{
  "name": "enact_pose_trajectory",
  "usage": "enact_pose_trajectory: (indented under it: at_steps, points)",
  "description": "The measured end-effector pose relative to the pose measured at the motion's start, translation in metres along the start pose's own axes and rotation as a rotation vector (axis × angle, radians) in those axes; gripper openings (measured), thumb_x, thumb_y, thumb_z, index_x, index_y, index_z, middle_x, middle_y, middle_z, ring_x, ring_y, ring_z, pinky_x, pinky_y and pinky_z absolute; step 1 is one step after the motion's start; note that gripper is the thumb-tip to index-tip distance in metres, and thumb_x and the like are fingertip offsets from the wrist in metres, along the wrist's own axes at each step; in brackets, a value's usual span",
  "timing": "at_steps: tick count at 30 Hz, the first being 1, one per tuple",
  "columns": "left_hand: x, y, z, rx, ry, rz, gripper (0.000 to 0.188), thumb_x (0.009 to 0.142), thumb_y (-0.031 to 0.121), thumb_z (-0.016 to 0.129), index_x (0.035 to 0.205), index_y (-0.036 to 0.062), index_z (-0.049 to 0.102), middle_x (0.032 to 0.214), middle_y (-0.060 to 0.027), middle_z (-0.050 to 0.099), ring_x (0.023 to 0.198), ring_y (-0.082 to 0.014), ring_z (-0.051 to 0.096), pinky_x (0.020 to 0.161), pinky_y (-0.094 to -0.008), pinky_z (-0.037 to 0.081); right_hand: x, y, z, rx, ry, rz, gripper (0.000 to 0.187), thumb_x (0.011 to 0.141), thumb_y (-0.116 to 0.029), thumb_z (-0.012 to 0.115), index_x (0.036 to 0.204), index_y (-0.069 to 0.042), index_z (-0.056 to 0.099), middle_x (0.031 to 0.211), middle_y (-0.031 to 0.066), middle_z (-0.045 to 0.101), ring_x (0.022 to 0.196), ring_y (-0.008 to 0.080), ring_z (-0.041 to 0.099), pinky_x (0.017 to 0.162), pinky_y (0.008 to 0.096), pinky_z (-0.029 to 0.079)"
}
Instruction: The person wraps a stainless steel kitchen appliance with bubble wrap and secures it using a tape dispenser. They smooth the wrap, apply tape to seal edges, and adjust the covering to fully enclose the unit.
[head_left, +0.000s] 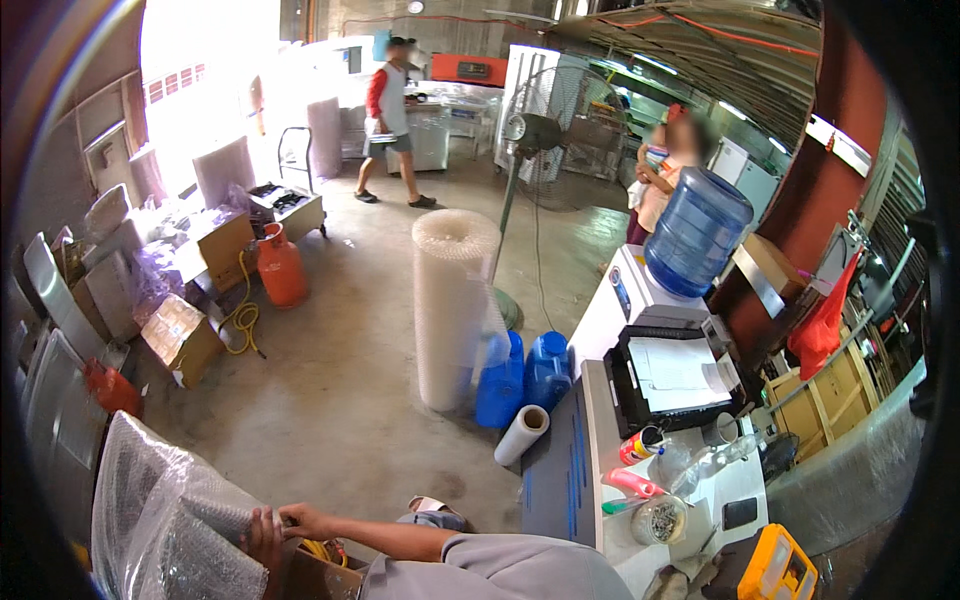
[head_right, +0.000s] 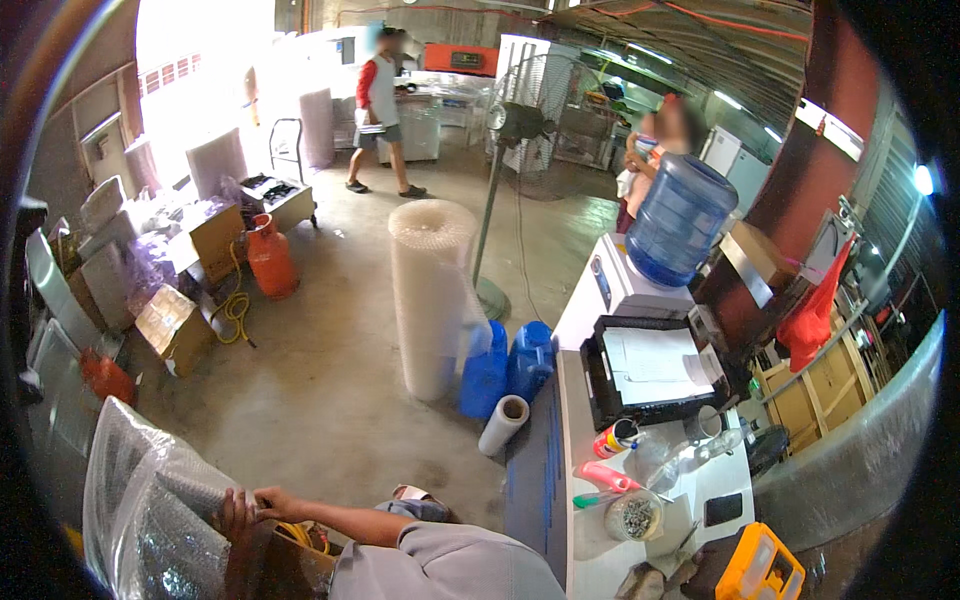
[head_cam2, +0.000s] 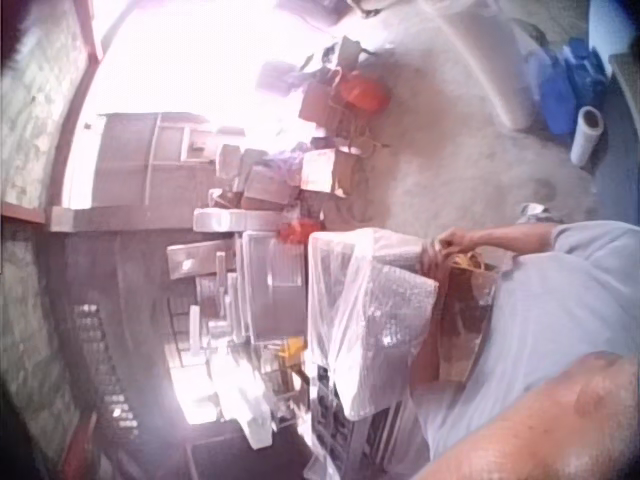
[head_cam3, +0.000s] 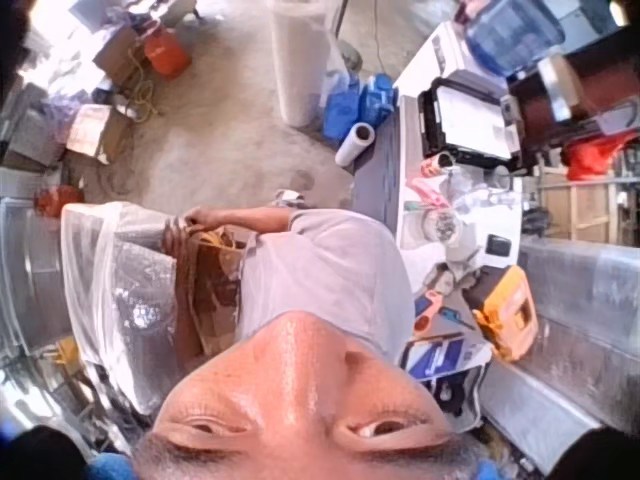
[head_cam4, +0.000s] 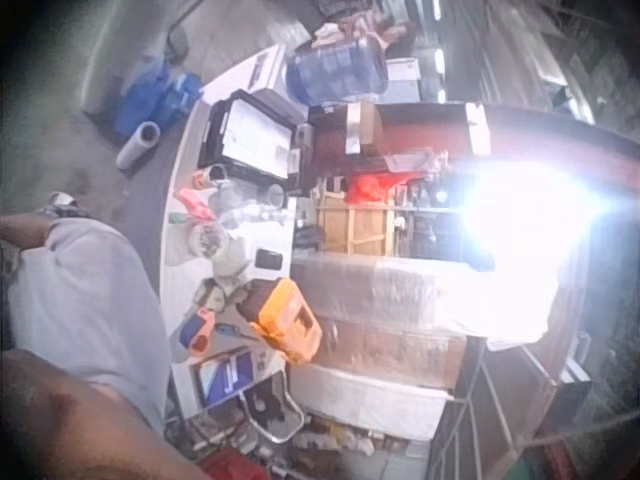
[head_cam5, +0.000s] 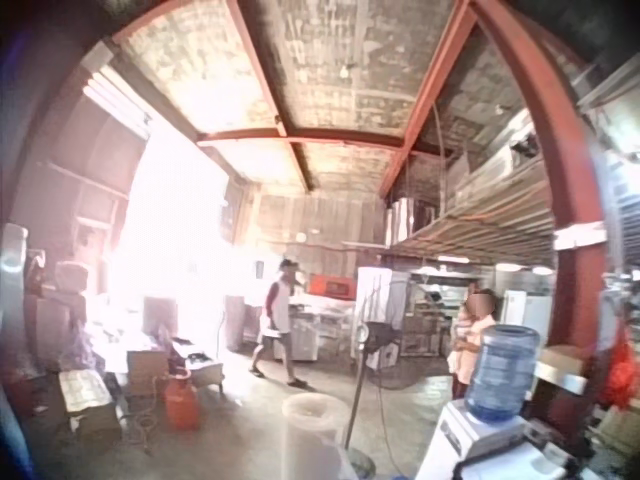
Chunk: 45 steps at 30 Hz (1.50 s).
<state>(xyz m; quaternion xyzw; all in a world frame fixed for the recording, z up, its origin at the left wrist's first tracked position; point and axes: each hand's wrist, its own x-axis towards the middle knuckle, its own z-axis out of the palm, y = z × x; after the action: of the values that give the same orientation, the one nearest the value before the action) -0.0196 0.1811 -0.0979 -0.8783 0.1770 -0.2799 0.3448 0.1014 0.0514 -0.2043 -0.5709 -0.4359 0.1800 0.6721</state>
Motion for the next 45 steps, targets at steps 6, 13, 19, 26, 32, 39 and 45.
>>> enact_pose_trajectory:
  at_steps: [6,13,19,26,32,39,45]
  points:
    - [0.010,-0.015,-0.007,-0.102,-0.123,0.070,0.039,0.096,0.023,0.052,0.129,0.0042,0.060,0.143,-0.0165,0.050,0.144,-0.0344,0.036,0.122,-0.0582,0.020,-0.001,-0.005,-0.006,-0.138,-0.057,0.057,0.037,0.085,-0.022,0.080,0.090,-0.002,0.050,0.075,0.0120,0.049,0.073,0.0190,0.045,0.067,0.0374,0.044]
    - [0.022,-0.024,-0.010,-0.185,-0.195,0.157,0.037,0.095,0.021,0.053,0.127,0.0038,0.062,0.136,-0.0158,0.054,0.139,-0.0331,0.041,0.121,-0.0559,0.023,-0.025,-0.028,0.004,-0.231,0.203,0.206,0.038,0.089,-0.032,0.077,0.095,-0.001,0.056,0.082,0.0157,0.062,0.075,0.0264,0.058,0.070,0.0398,0.049]
    - [0.023,-0.033,-0.008,-0.260,-0.261,0.209,0.036,0.094,0.019,0.053,0.125,0.0034,0.064,0.130,-0.0151,0.057,0.135,-0.0321,0.045,0.121,-0.0538,0.026,-0.122,-0.054,-0.003,-0.304,0.273,0.570,0.045,0.092,-0.041,0.070,0.107,0.001,0.064,0.096,0.0234,0.070,0.089,0.0345,0.068,0.079,0.0443,0.053]
    - [0.021,-0.033,-0.007,-0.609,-0.261,0.062,0.032,0.093,0.010,0.055,0.119,-0.0054,0.064,0.127,-0.0207,0.055,0.133,-0.0403,0.043,0.124,-0.0585,0.020,-0.248,-0.139,-0.028,-0.360,0.485,0.784,0.042,0.094,-0.038,0.067,0.108,0.001,0.069,0.102,0.0228,0.072,0.097,0.0361,0.069,0.085,0.0435,0.053]
    - [0.027,-0.027,0.010,-0.662,-0.237,0.073,0.031,0.094,0.009,0.058,0.120,-0.0054,0.066,0.129,-0.0204,0.057,0.134,-0.0395,0.043,0.123,-0.0467,0.027,-0.335,-0.283,-0.049,-0.581,0.971,0.903,0.036,0.092,-0.038,0.069,0.102,-0.003,0.071,0.096,0.0188,0.073,0.089,0.0342,0.071,0.080,0.0423,0.054]
    - [0.032,-0.035,-0.018,-0.705,-0.333,0.084,0.034,0.095,0.008,0.057,0.125,-0.0081,0.061,0.133,-0.0226,0.055,0.138,-0.0397,0.040,0.122,-0.0495,0.026,-0.473,-0.401,-0.017,-0.998,1.606,1.069,0.035,0.093,-0.034,0.069,0.089,0.001,0.068,0.076,0.0199,0.068,0.072,0.0345,0.068,0.066,0.0442,0.051]
    - [0.008,-0.020,0.028,-1.023,-0.328,-0.083,0.031,0.094,-0.001,0.053,0.122,-0.0099,0.062,0.137,-0.0280,0.054,0.137,-0.0452,0.043,0.120,-0.0505,0.031,-0.545,-0.380,0.090,-1.444,1.534,1.274,0.047,0.084,-0.028,0.078,0.116,0.003,0.063,0.103,0.0228,0.065,0.100,0.0430,0.063,0.087,0.0495,0.049]
